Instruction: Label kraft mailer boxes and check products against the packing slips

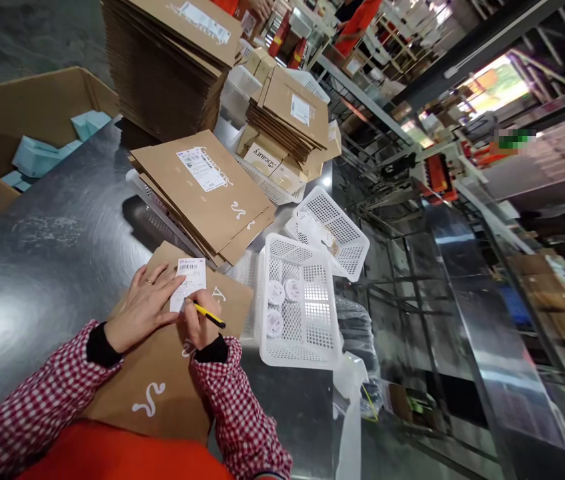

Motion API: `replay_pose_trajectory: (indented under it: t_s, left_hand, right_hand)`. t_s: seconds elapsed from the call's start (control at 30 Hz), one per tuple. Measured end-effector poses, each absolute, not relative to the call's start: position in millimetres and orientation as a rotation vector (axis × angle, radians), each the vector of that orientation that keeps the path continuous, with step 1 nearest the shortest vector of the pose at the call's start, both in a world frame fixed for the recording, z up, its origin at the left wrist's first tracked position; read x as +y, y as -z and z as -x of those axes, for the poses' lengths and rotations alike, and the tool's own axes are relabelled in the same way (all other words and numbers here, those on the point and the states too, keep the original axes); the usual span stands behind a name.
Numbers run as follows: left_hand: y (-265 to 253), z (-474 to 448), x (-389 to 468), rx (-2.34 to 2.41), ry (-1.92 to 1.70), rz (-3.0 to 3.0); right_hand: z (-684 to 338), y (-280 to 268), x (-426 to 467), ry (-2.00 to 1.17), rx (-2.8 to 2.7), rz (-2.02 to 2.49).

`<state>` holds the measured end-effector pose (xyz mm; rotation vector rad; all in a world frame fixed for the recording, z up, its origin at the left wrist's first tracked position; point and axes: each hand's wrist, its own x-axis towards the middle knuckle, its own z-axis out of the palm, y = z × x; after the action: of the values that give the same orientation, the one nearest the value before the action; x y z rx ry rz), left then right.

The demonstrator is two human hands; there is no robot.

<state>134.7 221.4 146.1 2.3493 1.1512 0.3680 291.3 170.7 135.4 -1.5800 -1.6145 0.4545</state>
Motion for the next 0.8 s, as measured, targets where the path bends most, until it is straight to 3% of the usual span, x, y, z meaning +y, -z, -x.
replay_pose_trajectory:
  t_s: [0.6, 0.8]
  left_hand:
    - [-145, -135, 221, 1.134, -0.42, -2.344]
    - [-148, -133, 220, 1.155, -0.455, -2.328]
  right_hand:
    - [-291, -130, 168, -0.527, -1.533, 1.636]
    - [-296, -123, 167, -0.337, -1.049, 1.707]
